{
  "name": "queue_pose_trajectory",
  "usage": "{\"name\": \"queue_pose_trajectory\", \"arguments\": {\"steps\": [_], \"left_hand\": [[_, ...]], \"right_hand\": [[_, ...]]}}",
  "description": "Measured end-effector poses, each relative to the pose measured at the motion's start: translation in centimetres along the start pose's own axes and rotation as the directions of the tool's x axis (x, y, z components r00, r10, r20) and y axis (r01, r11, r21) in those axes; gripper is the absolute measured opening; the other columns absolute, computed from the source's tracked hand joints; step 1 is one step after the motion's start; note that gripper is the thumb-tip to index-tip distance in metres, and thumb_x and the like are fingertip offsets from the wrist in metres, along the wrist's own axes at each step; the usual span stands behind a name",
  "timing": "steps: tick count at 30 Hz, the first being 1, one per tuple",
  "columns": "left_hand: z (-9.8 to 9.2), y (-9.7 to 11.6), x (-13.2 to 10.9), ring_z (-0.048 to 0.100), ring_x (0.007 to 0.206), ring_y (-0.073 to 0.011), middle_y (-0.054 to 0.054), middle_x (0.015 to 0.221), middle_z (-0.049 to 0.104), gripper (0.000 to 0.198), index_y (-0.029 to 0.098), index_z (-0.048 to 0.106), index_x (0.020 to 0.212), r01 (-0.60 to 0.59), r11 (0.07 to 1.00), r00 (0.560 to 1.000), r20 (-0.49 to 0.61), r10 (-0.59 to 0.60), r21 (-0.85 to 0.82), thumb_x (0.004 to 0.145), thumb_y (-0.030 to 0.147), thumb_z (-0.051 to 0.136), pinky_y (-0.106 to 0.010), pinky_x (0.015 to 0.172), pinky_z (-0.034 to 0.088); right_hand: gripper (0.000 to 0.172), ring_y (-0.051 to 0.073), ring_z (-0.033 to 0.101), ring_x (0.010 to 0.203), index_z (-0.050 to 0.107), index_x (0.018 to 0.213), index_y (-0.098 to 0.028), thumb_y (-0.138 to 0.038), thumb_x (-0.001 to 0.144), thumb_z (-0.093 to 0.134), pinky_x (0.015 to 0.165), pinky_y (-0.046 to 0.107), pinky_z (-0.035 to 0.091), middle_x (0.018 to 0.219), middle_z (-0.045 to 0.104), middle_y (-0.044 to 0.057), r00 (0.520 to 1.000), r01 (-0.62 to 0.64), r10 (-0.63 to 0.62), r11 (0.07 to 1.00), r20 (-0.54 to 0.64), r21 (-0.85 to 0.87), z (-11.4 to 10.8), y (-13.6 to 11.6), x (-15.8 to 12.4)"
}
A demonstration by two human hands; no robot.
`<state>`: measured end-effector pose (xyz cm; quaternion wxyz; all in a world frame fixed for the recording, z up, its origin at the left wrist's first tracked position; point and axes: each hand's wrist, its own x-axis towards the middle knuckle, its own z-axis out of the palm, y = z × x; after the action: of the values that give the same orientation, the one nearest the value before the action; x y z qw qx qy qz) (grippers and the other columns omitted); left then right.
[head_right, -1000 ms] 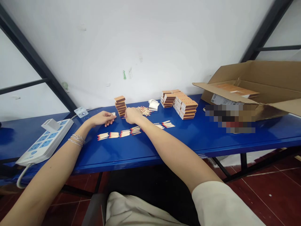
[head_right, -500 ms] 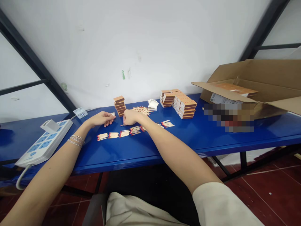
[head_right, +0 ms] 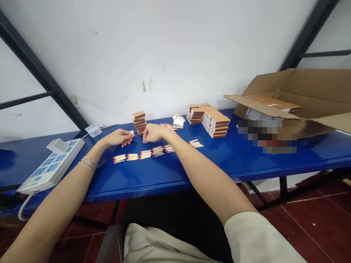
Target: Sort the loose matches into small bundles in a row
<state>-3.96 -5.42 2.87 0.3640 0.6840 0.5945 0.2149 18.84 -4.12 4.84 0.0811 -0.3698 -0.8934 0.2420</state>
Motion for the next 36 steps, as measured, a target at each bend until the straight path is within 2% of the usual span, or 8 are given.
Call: {"name": "queue_pose_trajectory", "arguments": {"steps": [3,5,9,15,21,28,32,36], "left_hand": [[0.0,0.1,0.0,0.049,0.042,-0.0082,-0.001,0.053,0.057,0.035,0.015,0.057,0.061,0.016,1.0,1.0,-0.006,-0.016,0.0,0.083,0.04,0.066,-0.022,0.042,0.041],[0.0,0.0,0.1,0.049,0.043,-0.0079,-0.001,0.054,0.058,0.034,0.015,0.057,0.061,0.019,1.0,1.0,-0.002,-0.019,-0.001,0.085,0.039,0.064,-0.021,0.042,0.041],[-0.1,-0.2,0.2,0.049,0.043,-0.0077,-0.001,0.054,0.059,0.035,0.015,0.058,0.062,0.012,1.0,1.0,0.005,-0.012,-0.005,0.083,0.041,0.067,-0.021,0.041,0.041],[0.0,-0.3,0.3,0.049,0.044,-0.0079,-0.001,0.054,0.058,0.036,0.014,0.057,0.062,0.001,1.0,1.0,0.005,-0.001,-0.009,0.08,0.043,0.069,-0.021,0.041,0.041],[-0.1,-0.3,0.3,0.049,0.043,-0.0079,-0.001,0.054,0.058,0.036,0.014,0.057,0.062,0.014,1.0,1.0,-0.001,-0.014,-0.001,0.082,0.043,0.068,-0.021,0.041,0.041],[-0.1,-0.2,0.1,0.049,0.044,-0.0083,-0.001,0.054,0.058,0.034,0.015,0.058,0.062,0.008,1.0,1.0,0.001,-0.008,-0.002,0.083,0.04,0.066,-0.021,0.042,0.041],[0.1,0.2,-0.1,0.049,0.043,-0.0082,-0.001,0.052,0.057,0.033,0.014,0.057,0.061,0.019,1.0,1.0,-0.011,-0.019,0.0,0.087,0.034,0.062,-0.021,0.041,0.041],[0.2,0.3,-0.2,0.049,0.042,-0.0083,0.0,0.052,0.057,0.033,0.014,0.058,0.061,0.016,1.0,1.0,-0.012,-0.016,0.0,0.087,0.034,0.062,-0.022,0.042,0.041]], "right_hand": [[0.016,0.019,0.067,0.089,0.074,0.087,-0.02,-0.018,0.073,0.066,0.079,0.026,0.046,0.096,0.074,0.005,0.965,-0.136,0.114,0.988,-0.238,-0.078,-0.2,0.8,0.3],[0.02,0.022,0.065,0.097,0.073,0.09,-0.021,-0.013,0.073,0.065,0.089,0.033,0.043,0.099,0.074,0.006,0.934,-0.221,0.166,0.964,-0.316,-0.146,-0.1,1.4,0.6],[0.02,0.025,0.064,0.103,0.072,0.092,-0.023,-0.018,0.074,0.067,0.093,0.037,0.041,0.102,0.073,0.006,0.939,-0.242,0.188,0.956,-0.287,-0.165,0.5,2.5,1.3],[0.026,0.024,0.063,0.101,0.071,0.102,-0.025,-0.02,0.078,0.061,0.093,0.039,0.04,0.1,0.073,0.005,0.936,-0.165,0.094,0.969,-0.34,-0.185,1.3,2.7,2.0],[0.021,0.025,0.064,0.101,0.07,0.09,-0.02,-0.011,0.078,0.055,0.094,0.041,0.039,0.1,0.073,0.007,0.933,-0.196,0.117,0.959,-0.34,-0.207,1.8,2.5,2.1],[0.023,0.024,0.064,0.098,0.071,0.092,-0.019,-0.01,0.075,0.058,0.086,0.033,0.043,0.102,0.072,0.009,0.908,-0.217,0.142,0.964,-0.393,-0.153,1.2,2.8,2.3],[0.039,0.016,0.065,0.079,0.068,0.11,-0.017,-0.008,0.074,0.058,0.07,0.023,0.045,0.094,0.074,0.007,0.944,-0.124,0.118,0.992,-0.308,0.001,0.3,2.2,1.5],[0.027,0.014,0.062,0.068,0.073,0.096,-0.014,-0.01,0.073,0.06,0.06,0.022,0.044,0.082,0.073,0.007,0.993,-0.038,0.049,0.994,-0.111,0.101,-0.5,1.5,0.5]]}}
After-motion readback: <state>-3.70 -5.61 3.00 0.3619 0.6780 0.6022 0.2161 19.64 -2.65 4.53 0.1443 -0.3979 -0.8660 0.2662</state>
